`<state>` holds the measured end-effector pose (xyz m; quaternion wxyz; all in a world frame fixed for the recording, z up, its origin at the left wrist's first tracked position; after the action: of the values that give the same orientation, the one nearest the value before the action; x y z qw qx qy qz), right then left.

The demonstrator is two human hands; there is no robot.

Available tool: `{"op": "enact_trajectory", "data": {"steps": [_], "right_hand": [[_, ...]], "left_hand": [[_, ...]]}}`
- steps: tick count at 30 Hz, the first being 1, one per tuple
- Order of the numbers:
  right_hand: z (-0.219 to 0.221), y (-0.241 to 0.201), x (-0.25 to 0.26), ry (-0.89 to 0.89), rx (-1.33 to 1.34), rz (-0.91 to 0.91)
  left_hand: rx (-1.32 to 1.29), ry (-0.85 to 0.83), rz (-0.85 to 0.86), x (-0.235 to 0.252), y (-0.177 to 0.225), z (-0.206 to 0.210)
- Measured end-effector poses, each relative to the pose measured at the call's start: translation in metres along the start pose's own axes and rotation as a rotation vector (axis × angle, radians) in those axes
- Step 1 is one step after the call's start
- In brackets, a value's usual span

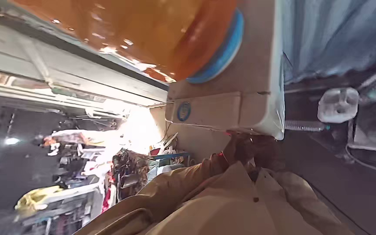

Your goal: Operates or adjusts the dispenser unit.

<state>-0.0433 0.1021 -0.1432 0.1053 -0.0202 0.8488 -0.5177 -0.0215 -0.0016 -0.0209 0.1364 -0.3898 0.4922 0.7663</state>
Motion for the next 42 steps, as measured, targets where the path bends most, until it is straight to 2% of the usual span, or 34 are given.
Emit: {"op": "enact_trajectory", "data": {"steps": [1,2,3,4,7,11,14,17,20,24,29,32,34,42], "right_hand": [[-0.005,0.004,0.007,-0.239,-0.060,0.099],[-0.007,0.007,0.014,-0.394,-0.085,0.189],[-0.004,0.015,0.018,-0.428,-0.054,0.252],[0.005,0.025,0.020,-0.413,-0.033,0.262],[0.027,0.045,0.010,-0.310,-0.023,0.120],[0.015,0.023,0.016,-0.388,-0.015,0.226],[0.049,0.064,0.014,-0.230,-0.024,0.075],[0.041,0.061,0.011,-0.136,0.055,0.076],[0.042,0.062,0.010,-0.062,0.100,0.035],[0.043,0.064,0.012,-0.080,0.143,0.043],[0.027,0.053,0.015,-0.237,0.141,0.134],[0.030,0.056,0.015,-0.230,0.130,0.129],[0.030,0.056,0.015,-0.229,0.118,0.126],[0.027,0.050,0.012,-0.190,0.095,0.136]], "left_hand": [[0.033,0.008,0.004,0.000,0.002,0.002],[0.058,-0.004,0.002,0.002,0.002,0.001],[0.063,-0.039,0.007,0.002,0.001,-0.002],[0.046,-0.095,0.009,0.004,0.000,-0.004],[0.014,-0.232,-0.020,0.009,-0.003,-0.010],[0.049,-0.249,0.032,0.011,-0.005,-0.019],[-0.010,-0.276,0.021,0.013,-0.007,-0.021],[-0.010,-0.331,0.004,0.013,-0.005,-0.022],[-0.059,-0.306,-0.017,0.016,-0.006,-0.022],[-0.078,-0.284,-0.022,0.016,-0.005,-0.021],[-0.068,-0.289,-0.036,0.017,-0.005,-0.024],[-0.002,-0.287,-0.014,0.018,-0.004,-0.025],[0.018,-0.344,-0.031,0.018,-0.003,-0.028],[0.003,-0.401,-0.053,0.019,-0.002,-0.029]]}}
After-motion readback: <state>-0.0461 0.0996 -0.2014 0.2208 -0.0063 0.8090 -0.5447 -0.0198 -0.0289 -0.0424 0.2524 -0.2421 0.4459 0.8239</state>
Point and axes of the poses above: each hand's wrist, its own x-axis towards the middle knuckle, its own z-axis out of the palm, y = z × x, the point moved 3 cm from there along x, towards the middle knuckle, and after that the axes turned 8 degrees about y, right-handed, at the moved point
